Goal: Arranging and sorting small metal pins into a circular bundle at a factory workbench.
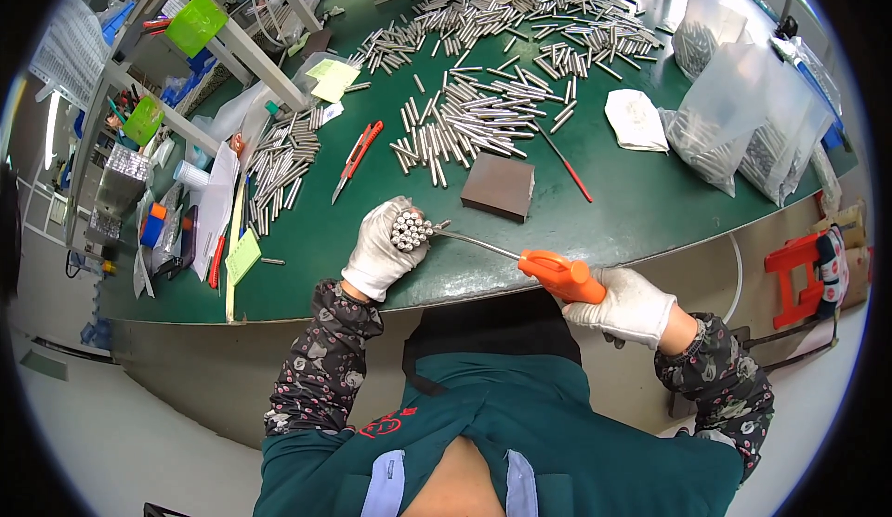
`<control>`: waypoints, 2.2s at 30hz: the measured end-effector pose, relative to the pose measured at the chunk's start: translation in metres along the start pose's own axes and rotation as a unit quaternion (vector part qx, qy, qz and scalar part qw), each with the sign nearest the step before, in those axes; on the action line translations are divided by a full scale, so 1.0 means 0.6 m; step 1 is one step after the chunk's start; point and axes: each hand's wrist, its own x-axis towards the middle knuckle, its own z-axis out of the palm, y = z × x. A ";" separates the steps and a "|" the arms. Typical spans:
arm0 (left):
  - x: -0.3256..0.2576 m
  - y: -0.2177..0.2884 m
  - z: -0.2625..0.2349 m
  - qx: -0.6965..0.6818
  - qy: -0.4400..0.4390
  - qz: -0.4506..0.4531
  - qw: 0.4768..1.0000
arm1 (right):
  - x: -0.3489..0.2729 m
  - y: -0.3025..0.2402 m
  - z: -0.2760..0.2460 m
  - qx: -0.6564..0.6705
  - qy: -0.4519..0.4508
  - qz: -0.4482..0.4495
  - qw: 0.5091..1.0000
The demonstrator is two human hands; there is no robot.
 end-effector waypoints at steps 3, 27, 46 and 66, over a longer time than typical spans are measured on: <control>0.000 -0.001 -0.001 -0.008 -0.011 -0.008 1.000 | -0.001 -0.005 -0.001 0.005 -0.006 -0.004 1.000; -0.001 -0.003 -0.001 -0.019 -0.018 -0.017 1.000 | -0.006 -0.008 -0.010 0.027 -0.017 0.063 0.998; -0.003 -0.010 0.004 -0.018 -0.004 0.004 1.000 | 0.000 -0.004 -0.005 0.001 0.011 0.016 1.000; -0.008 -0.011 0.003 -0.038 -0.037 -0.048 0.997 | 0.106 0.004 -0.179 0.213 0.312 -0.039 0.925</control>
